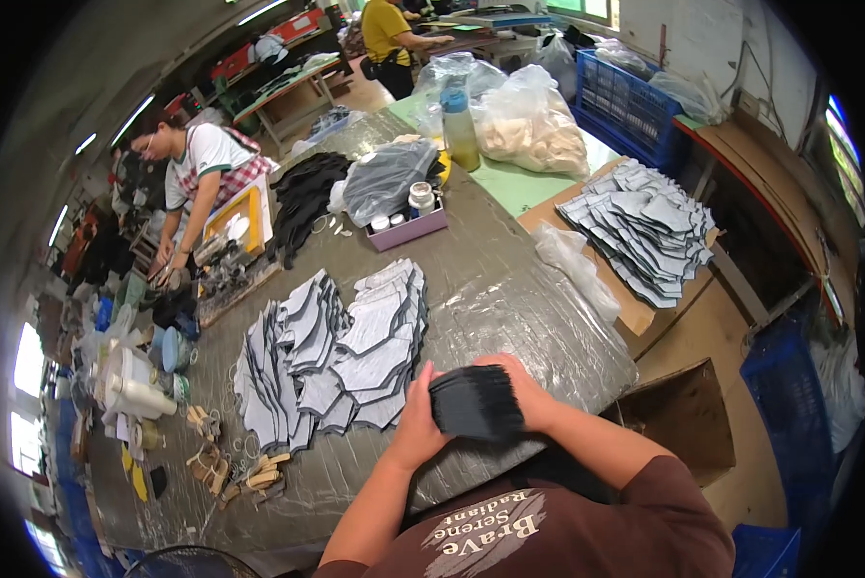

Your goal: Apply markings or adhesive to shoe upper components using a small wooden tool.

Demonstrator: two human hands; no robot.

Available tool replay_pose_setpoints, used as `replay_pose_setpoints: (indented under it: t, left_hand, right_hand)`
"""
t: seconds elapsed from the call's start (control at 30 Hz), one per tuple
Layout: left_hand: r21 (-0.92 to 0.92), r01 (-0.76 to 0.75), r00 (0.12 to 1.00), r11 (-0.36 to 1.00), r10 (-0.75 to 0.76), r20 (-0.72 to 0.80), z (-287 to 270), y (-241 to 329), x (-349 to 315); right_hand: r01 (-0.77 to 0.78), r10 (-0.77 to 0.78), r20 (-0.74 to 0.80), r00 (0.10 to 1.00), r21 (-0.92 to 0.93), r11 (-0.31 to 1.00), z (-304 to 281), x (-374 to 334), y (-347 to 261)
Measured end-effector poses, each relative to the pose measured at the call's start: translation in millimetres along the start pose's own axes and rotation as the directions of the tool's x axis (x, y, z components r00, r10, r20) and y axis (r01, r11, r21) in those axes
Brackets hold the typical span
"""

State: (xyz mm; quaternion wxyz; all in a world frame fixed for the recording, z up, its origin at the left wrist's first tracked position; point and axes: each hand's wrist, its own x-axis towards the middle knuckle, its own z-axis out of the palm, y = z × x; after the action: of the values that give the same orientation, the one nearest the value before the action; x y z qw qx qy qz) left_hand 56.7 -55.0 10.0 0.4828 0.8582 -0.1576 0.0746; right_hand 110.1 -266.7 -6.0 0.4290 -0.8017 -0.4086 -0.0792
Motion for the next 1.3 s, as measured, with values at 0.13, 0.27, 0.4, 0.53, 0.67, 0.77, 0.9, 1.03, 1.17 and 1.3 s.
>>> replay_pose_setpoints:
  t: [0.13, 0.27, 0.4, 0.53, 0.67, 0.77, 0.9, 1.03, 1.17, 1.3]
  left_hand:
    - [0.263, -0.125, 0.992, 0.957, 0.123, 0.022, 12, -13, 16]
    - [0.108, 0.123, 0.992, 0.986, -0.124, -0.001, 16, -3, 44]
    - [0.012, 0.205, 0.976, 0.979, -0.203, -0.081, 20, 3, 112]
    - [0.064, 0.156, 0.985, 0.986, -0.15, -0.089, 11, -14, 186]
    - [0.088, 0.228, 0.969, 0.97, -0.218, -0.113, 17, -42, 235]
    - [0.348, 0.25, 0.967, 0.903, -0.212, -0.145, 9, -83, 242]
    - [0.549, 0.33, 0.937, 0.768, -0.196, -0.289, 23, -74, 242]
    - [0.64, 0.331, 0.94, 0.694, -0.184, -0.287, 13, -72, 239]
    - [0.835, 0.289, 0.949, 0.468, -0.254, -0.187, -5, -63, 214]
    - [0.804, 0.395, 0.831, 0.445, -0.546, -0.106, -20, -61, 177]
  right_hand:
    - [0.03, -0.03, 0.004, 1.0, -0.049, 0.998, 6, -9, 31]
    - [-0.198, 0.193, 0.059, 0.979, 0.462, 0.864, -23, 21, 29]
    - [-0.084, 0.097, -0.009, 0.995, 0.424, 0.902, -60, 72, 71]
    - [-0.126, 0.167, -0.063, 0.984, 0.417, 0.9, -64, 130, 125]
    - [-0.285, 0.313, -0.016, 0.95, 0.372, 0.883, -59, 161, 178]
    - [-0.439, 0.435, 0.059, 0.898, 0.106, 0.892, -54, 180, 182]
    - [-0.406, 0.4, -0.13, 0.907, -0.029, 0.913, -55, 182, 184]
    - [-0.361, 0.352, -0.096, 0.931, -0.109, 0.926, -53, 183, 183]
    - [-0.365, 0.342, -0.168, 0.925, -0.141, 0.92, -50, 174, 184]
    - [-0.362, 0.354, -0.083, 0.932, -0.308, 0.88, -48, 174, 180]
